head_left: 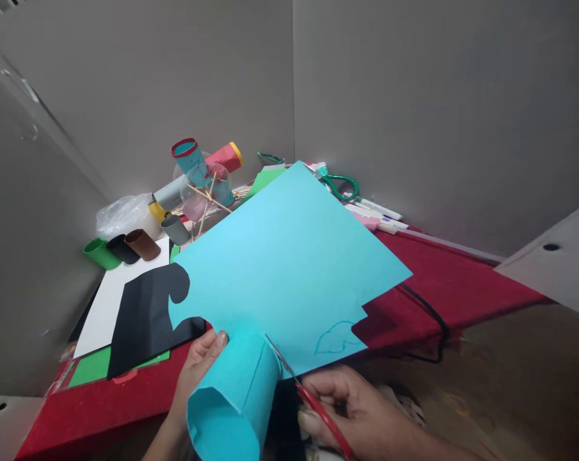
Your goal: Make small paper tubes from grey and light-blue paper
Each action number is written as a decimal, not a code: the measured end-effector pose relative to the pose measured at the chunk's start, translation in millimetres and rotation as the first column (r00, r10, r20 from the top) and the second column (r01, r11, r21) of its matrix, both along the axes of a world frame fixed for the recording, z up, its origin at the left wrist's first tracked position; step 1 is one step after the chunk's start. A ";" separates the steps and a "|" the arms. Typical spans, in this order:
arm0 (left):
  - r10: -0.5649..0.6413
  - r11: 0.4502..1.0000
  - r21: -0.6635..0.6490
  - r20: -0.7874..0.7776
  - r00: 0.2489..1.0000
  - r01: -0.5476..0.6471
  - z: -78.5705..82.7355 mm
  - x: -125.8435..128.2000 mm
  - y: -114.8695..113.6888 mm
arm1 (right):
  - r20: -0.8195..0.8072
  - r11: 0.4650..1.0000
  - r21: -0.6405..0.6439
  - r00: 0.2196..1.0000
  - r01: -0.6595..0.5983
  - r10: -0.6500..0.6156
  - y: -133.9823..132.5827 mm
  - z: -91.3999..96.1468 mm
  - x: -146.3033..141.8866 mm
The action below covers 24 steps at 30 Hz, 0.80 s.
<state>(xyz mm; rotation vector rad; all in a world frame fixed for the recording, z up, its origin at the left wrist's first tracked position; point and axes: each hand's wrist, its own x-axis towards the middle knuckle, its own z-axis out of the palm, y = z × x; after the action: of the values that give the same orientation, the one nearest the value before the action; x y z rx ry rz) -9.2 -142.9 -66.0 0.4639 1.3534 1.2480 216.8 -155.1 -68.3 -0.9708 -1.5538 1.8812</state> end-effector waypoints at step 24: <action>-0.281 0.950 0.115 -0.085 0.956 0.290 39.2 4.5 3.5 | -0.245 0.943 -0.255 0.957 -0.216 0.153 -1.6 8.9 14.0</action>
<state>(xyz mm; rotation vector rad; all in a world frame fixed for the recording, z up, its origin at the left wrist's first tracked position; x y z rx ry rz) -4.6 -139.4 -26.8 0.7700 1.2166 1.0884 230.8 -156.7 -59.4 -0.7134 -1.3093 2.3028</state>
